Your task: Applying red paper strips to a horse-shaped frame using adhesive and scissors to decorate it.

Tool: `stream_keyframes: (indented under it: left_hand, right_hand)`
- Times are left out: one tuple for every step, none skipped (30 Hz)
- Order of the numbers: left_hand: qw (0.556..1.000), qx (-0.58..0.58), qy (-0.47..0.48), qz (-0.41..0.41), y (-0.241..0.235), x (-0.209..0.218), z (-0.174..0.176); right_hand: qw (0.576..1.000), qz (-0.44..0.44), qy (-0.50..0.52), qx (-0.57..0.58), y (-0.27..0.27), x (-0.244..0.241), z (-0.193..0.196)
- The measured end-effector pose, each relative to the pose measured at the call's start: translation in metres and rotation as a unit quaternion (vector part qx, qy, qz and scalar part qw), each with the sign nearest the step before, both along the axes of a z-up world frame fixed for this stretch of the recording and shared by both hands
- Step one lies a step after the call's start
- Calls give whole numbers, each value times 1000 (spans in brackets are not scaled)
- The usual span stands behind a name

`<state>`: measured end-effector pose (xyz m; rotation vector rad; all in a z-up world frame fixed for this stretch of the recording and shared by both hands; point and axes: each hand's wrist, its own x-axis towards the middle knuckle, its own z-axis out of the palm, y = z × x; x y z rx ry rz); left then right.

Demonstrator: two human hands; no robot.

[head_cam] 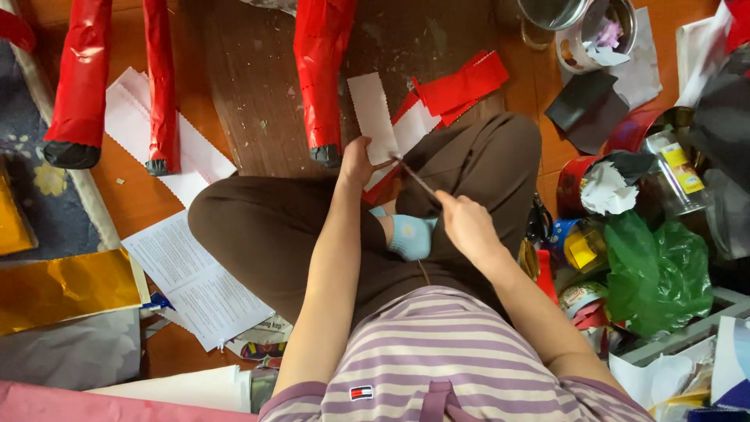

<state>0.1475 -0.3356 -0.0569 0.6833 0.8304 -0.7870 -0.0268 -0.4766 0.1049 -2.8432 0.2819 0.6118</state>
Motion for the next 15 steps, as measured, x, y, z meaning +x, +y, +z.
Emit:
stream_keyframes:
  left_hand:
    - [1000,-9,2,-8,0,1,10]
    - [1000,-18,4,-17,1,3,21]
    - [1000,-19,3,-18,2,3,35]
    - [1000,-11,2,-21,3,3,50]
    - [1000,-2,-1,-24,6,4,65]
    - [1000,-2,-3,-25,4,5,56]
    - [999,9,-1,-33,3,5,46]
    - [999,19,0,-41,1,4,37]
    - [999,18,-2,-42,-1,-1,24]
    - [999,22,2,-49,-3,-5,12]
    - [998,26,4,-55,-6,-8,0]
    - [998,25,1,-55,-14,-13,-29]
    - [999,43,21,-26,-20,-17,-58]
    - [997,61,41,4,-27,-19,-87]
    - [997,61,35,5,-22,-21,-83]
  right_hand:
    - [1000,-6,8,-16,0,0,5]
    - [999,-12,15,-33,0,1,9]
    - [999,-13,14,-34,4,-4,7]
    - [999,-15,37,-12,7,-9,5]
    - [998,-16,60,12,12,-12,2]
    - [998,-17,58,12,4,-11,-1]
    - [998,-18,51,-16,-4,-11,-3]
    - [998,-19,44,-44,-12,-11,-6]
    - [998,-20,43,-45,-11,2,6]
    - [999,-28,33,-26,-9,14,18]
    - [999,-35,21,-8,-8,28,31]
    - [999,-35,17,-9,-10,38,16]
    - [999,-36,9,0,-11,49,0]
    - [999,-37,1,9,-12,60,-15]
    - [999,-37,-5,9,-8,72,-24]
